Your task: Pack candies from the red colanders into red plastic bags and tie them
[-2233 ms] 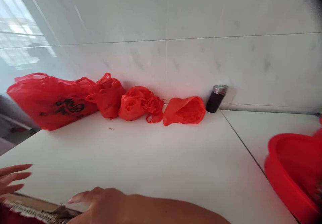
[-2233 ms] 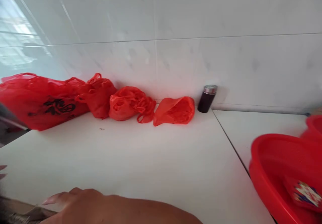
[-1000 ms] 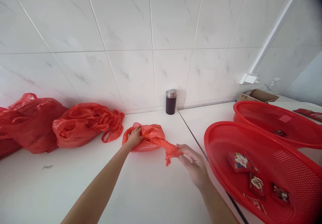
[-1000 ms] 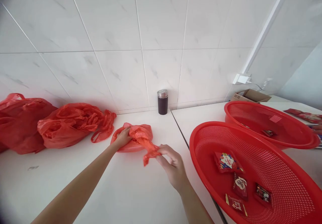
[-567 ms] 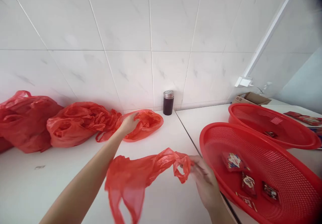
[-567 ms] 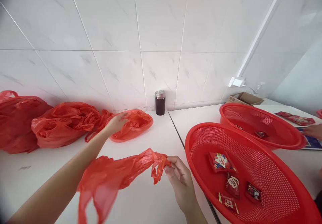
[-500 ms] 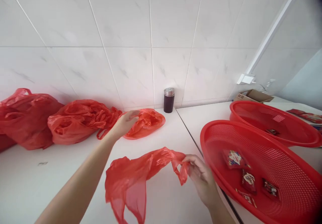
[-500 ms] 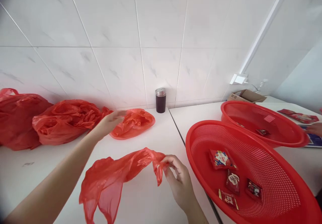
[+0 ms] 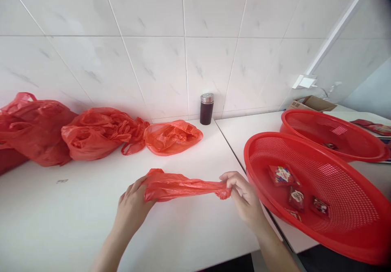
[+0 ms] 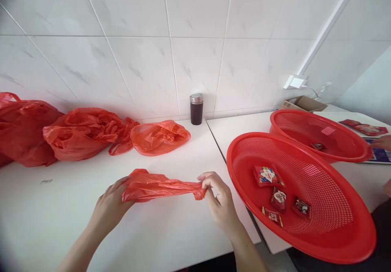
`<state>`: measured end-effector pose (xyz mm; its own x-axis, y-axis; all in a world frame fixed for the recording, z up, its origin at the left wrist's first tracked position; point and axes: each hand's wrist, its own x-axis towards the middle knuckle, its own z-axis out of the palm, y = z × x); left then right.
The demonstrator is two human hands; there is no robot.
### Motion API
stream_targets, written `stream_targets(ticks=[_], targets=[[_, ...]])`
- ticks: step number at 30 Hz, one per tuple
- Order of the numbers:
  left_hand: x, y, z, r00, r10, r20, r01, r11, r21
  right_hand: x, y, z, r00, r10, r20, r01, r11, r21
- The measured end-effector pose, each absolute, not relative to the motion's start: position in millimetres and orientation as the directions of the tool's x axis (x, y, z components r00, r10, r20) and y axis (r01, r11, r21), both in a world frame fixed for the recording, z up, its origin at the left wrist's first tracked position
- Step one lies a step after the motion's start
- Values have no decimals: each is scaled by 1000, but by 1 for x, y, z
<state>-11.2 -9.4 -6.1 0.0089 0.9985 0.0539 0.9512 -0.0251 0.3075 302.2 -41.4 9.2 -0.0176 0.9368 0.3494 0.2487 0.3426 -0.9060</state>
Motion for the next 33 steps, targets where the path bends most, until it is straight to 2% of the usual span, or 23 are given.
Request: stream_targets(ticks=[3, 6, 7, 9, 11, 13, 15, 18, 21, 24, 26, 28, 30, 32, 33], targets=[[-16, -22, 8, 71, 996, -55, 880, -37, 473, 304, -42, 17, 75, 881, 467, 432, 393, -812], [-1, -32, 17, 86, 994, -74, 826, -29, 563, 288, -55, 46, 138, 767, 627, 469, 507, -723], [5, -33, 19, 86, 995, -58, 810, -35, 585, 279, -61, 57, 106, 742, 662, 441, 562, -700], [16, -35, 22, 103, 995, -15, 763, -69, 643, 258, -70, 76, -76, 718, 692, 363, 667, -651], [24, -36, 27, 109, 994, 25, 702, -94, 706, 236, -72, 81, -320, 704, 634, 351, 710, -610], [29, -37, 33, 68, 997, 25, 654, -63, 754, 219, -66, 70, -472, 719, 509, 448, 694, -564], [33, -39, 37, 36, 999, -8, 588, -15, 809, 209, -55, 49, -478, 782, 399, 594, 623, -509], [35, -42, 35, 70, 994, -82, 510, 35, 859, 209, -36, 18, -395, 872, 288, 757, 487, -437], [29, -41, 21, 87, 996, -26, 639, -35, 769, 221, -21, 5, -351, 922, 160, 865, 385, -321], [11, -35, 4, 60, 995, 79, 860, -92, 502, 238, -9, 8, -327, 945, 0, 934, 323, -149], [-5, -31, -4, 27, 997, 76, 934, -52, 352, 248, -5, 14, -310, 948, -64, 950, 306, -67], [-18, -29, -6, 13, 999, 31, 937, -23, 349, 257, -8, 24, -327, 940, -98, 944, 320, -83], [-26, -30, -4, 45, 999, -23, 885, -30, 466, 269, -20, 38, -390, 917, -87, 903, 362, -233], [-28, -36, 2, 102, 994, -35, 806, -61, 589, 288, -41, 53, -418, 908, -3, 827, 379, -414], [-29, -39, 5, 134, 991, -29, 766, -85, 637, 302, -53, 59, -381, 923, 60, 806, 364, -467]])
